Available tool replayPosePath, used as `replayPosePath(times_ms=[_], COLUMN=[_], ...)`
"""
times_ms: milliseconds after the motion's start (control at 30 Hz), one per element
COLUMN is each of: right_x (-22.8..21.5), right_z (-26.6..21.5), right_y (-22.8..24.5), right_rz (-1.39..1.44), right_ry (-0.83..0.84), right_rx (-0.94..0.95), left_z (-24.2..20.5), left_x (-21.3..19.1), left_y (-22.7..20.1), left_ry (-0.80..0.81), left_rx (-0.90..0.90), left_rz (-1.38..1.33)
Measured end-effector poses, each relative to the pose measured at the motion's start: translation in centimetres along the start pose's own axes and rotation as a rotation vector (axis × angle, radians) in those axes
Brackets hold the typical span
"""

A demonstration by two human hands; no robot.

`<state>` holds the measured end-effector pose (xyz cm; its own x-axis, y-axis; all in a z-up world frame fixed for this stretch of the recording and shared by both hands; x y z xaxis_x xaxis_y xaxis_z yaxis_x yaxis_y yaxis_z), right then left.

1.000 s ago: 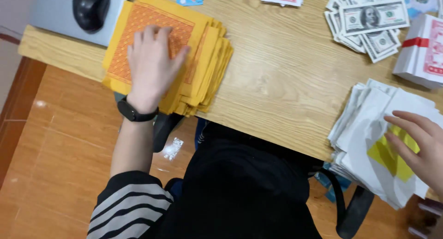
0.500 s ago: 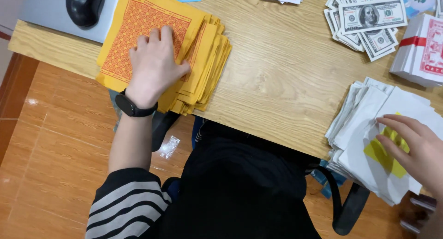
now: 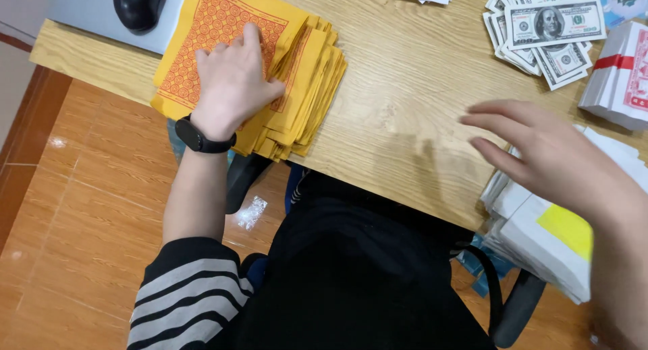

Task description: The person organizes and bundles various types of ritual joss paper, including imitation currency and gold-patterned sheets, by hand on a desk.

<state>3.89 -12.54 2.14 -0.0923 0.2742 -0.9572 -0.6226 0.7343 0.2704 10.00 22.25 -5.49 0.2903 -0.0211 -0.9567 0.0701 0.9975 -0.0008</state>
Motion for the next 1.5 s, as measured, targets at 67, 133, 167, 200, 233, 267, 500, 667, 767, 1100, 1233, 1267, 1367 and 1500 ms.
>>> replayPosePath(times_ms=[67,133,167,200,233,267,500,667,767,1100,1233,1267,1367,1500], right_x=[0.5,2.2,3.2,4.1,5.2,6.2,11.9,12.9,12.6,13.4,14.8,14.2,13.7,12.1], right_z=[4.7,9.2,11.1,12.9,14.7,16.0,19.6,20.1,21.0,22.4,22.9,22.8,22.9,22.8], right_y=[3.4,5.7,6.1,6.1,6.2,6.3,4.7,4.2,4.6,7.6,7.3,8.0,9.6,7.9], right_rz=[0.177,0.549,0.546,0.776,1.005,1.006,1.51,1.588,1.64,1.312,1.273,1.273,1.256,0.971], right_ry=[0.018,0.119,0.118,0.077,0.035,0.045,-0.059,-0.114,-0.098,-0.07,-0.251,-0.251,-0.229,-0.528], right_rx=[-0.073,0.13,0.122,0.221,0.322,0.316,0.898,1.012,0.969,0.534,0.375,0.373,0.29,0.164], left_z=[0.0,-0.3,-0.2,-0.3,-0.5,-0.6,-1.0,-0.8,-0.5,-1.0,-1.7,-1.7,-1.8,-2.0], left_x=[-1.0,-1.5,-1.8,-1.9,-1.9,-1.3,-0.2,-0.2,-0.2,-1.2,-0.9,-0.6,-1.0,-5.6], left_y=[-0.1,-0.1,-0.2,-0.2,-0.2,-0.3,-1.0,-1.3,-1.5,-1.5,-1.4,-1.2,-0.5,1.4], left_ry=[0.025,0.12,0.115,0.12,0.124,0.126,-0.074,-0.142,-0.152,-0.258,-0.212,-0.213,-0.088,-0.012], left_rx=[-0.011,-0.065,-0.071,-0.087,-0.104,-0.115,-0.169,-0.233,-0.241,-0.196,-0.126,-0.127,-0.105,-0.243], left_rz=[-0.049,-0.139,-0.137,-0.156,-0.175,-0.174,0.015,0.109,0.107,0.124,0.034,0.034,0.032,-0.61])
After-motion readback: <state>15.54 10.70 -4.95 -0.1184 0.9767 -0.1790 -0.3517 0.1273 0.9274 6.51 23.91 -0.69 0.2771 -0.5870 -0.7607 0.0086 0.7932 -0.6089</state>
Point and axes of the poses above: each hand's wrist, its own z-axis towards the middle knuckle, its own x-axis out of the palm, y = z × x, the point moved 7 cm from there along z, towards the middle knuckle, and after that the axes turned 9 degrees about -y, right-handed, at the moved point
